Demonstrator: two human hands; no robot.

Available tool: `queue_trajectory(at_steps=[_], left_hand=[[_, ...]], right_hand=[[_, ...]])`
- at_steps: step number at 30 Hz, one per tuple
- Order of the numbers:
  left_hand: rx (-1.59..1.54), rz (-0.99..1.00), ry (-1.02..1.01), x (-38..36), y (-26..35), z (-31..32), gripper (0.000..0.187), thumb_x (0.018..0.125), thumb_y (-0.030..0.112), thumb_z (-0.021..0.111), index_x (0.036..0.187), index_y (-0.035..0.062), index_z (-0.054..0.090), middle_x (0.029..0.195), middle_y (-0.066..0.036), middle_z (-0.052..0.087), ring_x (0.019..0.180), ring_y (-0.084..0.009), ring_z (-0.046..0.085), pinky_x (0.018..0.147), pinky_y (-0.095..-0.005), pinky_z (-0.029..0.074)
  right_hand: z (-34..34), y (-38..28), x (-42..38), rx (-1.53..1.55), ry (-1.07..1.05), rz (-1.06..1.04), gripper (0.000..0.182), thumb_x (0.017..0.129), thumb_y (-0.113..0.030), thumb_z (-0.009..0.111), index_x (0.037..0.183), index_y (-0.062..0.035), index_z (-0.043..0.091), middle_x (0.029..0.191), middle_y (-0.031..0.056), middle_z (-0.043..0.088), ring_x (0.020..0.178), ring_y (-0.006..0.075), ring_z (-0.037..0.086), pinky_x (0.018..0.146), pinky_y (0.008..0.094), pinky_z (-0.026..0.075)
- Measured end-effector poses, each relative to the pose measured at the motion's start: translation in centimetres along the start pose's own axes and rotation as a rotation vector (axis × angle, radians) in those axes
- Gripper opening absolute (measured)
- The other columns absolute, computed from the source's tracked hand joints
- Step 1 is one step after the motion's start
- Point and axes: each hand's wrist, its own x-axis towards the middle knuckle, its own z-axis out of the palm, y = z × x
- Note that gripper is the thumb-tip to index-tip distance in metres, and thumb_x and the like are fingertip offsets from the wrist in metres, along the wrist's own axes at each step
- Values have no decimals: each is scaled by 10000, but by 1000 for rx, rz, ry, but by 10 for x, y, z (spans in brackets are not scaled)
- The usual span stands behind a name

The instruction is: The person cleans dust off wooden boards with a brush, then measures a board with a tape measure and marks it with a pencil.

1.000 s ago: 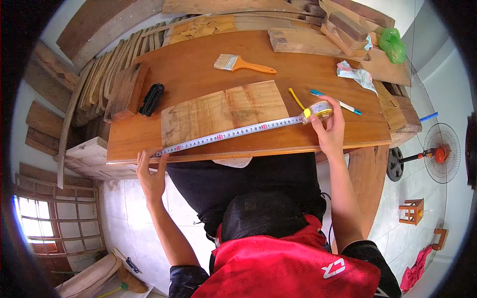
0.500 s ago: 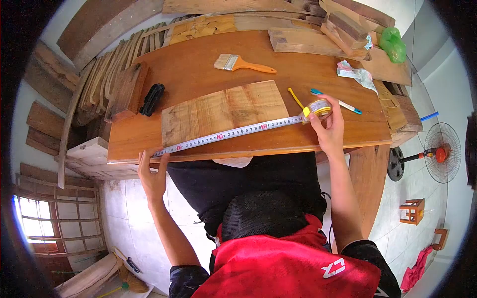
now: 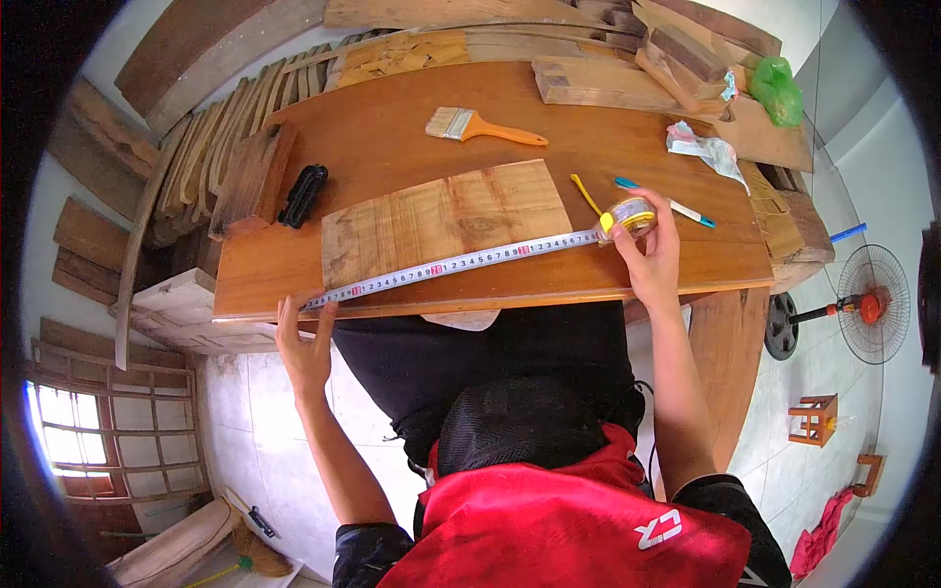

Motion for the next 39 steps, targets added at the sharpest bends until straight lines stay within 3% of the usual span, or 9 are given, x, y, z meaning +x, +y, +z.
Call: queue_trajectory(at_steps=[8,21,30,39], left_hand=[[-13,-42,6,-1,-1,1,219,874,161,759,1015,15,677,980,-129,654,967,-279,603,883,-384,455],[-9,12,20,0,2,1,199,869,129,754,1015,20,674,968,-122,659,963,-281,605,870,-380,457],[-88,-115,-13,-1,-4,2,203,872,145,757,1013,25,673,973,-105,648,946,-257,604,831,-368,464],[-2,-44,-9,0,-1,0,206,868,158,762,1016,37,682,969,-99,645,962,-256,593,838,-368,453]], right_hand=[[0,2,-3,24,24,-31,524,845,-49,739,1316,-58,508,1119,75,591,1023,142,587,906,289,475],[1,2,-3,8,27,-39,520,859,-36,715,1330,-57,495,1133,79,586,1026,152,588,910,289,477],[2,-2,-3,-14,23,-11,531,875,-57,711,1353,-61,482,1137,77,585,1040,149,575,904,287,475],[0,1,-3,15,14,-15,530,899,-72,703,1374,-54,469,1192,96,567,1069,166,575,944,304,473]])
